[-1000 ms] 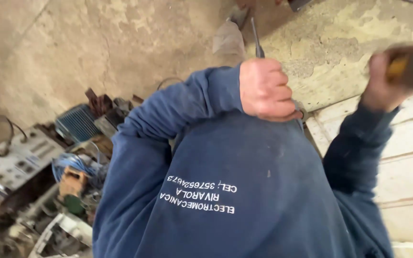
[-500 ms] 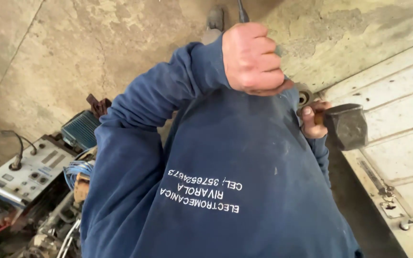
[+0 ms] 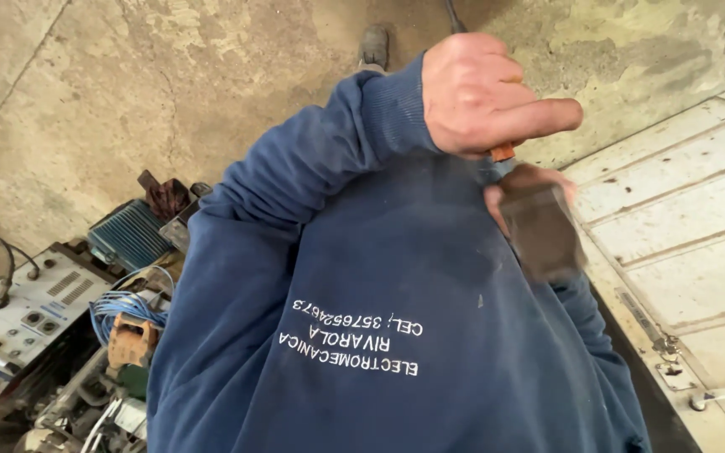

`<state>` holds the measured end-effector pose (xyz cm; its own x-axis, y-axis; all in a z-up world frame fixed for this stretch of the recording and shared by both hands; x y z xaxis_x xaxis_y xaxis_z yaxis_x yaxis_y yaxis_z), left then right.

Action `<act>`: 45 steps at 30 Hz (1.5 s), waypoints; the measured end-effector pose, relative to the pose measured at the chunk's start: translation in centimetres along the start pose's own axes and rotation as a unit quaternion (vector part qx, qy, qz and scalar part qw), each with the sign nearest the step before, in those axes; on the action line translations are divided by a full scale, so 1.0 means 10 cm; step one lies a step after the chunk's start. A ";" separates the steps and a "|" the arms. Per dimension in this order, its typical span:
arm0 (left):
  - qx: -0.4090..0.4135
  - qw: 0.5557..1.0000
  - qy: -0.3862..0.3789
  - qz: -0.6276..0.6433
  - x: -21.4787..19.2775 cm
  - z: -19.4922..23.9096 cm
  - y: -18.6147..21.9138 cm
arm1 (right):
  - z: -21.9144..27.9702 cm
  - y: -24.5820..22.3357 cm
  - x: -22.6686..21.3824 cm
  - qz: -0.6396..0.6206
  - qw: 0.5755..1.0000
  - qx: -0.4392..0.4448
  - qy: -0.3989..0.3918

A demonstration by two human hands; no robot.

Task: Disassembling an electric motor using a hammer and pliers to remove the pulley and housing components.

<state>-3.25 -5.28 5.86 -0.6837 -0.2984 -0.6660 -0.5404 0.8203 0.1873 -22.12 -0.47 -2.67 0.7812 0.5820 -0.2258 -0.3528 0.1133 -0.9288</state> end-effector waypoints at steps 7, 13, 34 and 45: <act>-0.012 0.999 0.004 -0.032 -0.05 -0.06 0.02 | -0.04 -0.11 -0.03 0.068 0.994 -0.089 -0.013; -0.002 1.000 -0.013 -0.028 0.13 0.06 -0.01 | -0.15 -0.50 -0.05 -0.122 0.935 -0.331 -0.032; -0.004 0.996 -0.053 -0.075 0.31 0.09 0.05 | 0.04 -0.10 -0.08 -0.193 0.904 -0.367 -0.102; 0.000 0.980 -0.126 -0.153 0.54 0.11 0.07 | -0.01 -0.06 -0.20 -0.304 0.833 -0.462 -0.019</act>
<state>-6.80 -5.76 1.67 -0.3472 -0.4004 -0.8480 -0.7016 0.7109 -0.0484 -23.40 -1.78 -1.68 0.6477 0.6709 0.3610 0.6626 -0.2622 -0.7016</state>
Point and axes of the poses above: each hand's wrist, its own z-axis away from the middle knuckle, its own x-axis out of the palm, y = z × x, the point moved 9 cm from there along -z, towards the middle knuckle, and after that the axes turned 10 degrees about -z, right-handed, at the moved point
